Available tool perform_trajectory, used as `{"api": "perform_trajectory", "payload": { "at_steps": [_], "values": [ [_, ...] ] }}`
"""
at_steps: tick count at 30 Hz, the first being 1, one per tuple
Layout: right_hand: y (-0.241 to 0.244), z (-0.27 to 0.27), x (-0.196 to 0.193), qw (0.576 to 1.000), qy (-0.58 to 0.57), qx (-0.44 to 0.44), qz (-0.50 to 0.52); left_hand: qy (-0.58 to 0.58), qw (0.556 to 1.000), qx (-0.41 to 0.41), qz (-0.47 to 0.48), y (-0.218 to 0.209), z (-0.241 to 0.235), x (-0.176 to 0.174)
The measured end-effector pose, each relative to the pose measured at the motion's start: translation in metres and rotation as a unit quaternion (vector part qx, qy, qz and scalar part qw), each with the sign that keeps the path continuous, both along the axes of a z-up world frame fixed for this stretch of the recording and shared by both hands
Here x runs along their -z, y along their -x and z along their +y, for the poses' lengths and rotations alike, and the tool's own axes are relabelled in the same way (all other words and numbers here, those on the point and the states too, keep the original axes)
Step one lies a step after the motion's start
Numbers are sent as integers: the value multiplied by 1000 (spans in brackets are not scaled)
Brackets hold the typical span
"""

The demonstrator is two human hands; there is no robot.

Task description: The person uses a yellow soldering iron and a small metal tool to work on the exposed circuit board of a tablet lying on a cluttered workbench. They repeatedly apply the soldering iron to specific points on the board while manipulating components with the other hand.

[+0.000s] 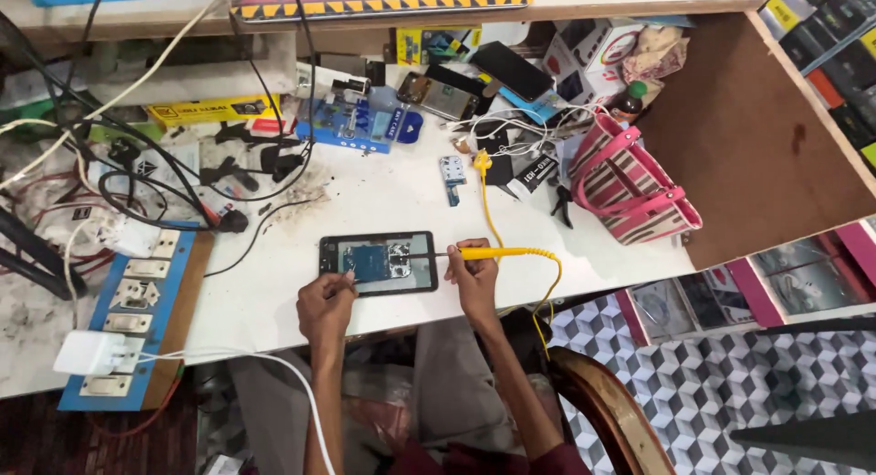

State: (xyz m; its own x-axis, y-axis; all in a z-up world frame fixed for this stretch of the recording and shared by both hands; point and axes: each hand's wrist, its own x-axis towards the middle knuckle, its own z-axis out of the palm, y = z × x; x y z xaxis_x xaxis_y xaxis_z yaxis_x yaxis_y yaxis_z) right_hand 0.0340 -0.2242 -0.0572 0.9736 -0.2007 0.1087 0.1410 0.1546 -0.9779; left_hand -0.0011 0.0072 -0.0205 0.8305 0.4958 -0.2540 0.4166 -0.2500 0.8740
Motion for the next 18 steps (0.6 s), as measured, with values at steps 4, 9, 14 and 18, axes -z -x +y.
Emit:
{"api": "perform_trajectory", "payload": {
  "at_steps": [4,9,14,18],
  "values": [
    [-7,1,-7,1000,10,-1,-11,-7,1000,-2,0,-5,-1,-11],
    [-3,4,-9,1000,28,12,4,-37,998,-3,43,-1,-3,-20],
    [-2,3,-9,999,33,10,6,-48,999,-12,0,4,-7,-20],
    [-1,4,-7,1000,16,6,2,-63,998,1,21,11,-5,-14]
  ]
}}
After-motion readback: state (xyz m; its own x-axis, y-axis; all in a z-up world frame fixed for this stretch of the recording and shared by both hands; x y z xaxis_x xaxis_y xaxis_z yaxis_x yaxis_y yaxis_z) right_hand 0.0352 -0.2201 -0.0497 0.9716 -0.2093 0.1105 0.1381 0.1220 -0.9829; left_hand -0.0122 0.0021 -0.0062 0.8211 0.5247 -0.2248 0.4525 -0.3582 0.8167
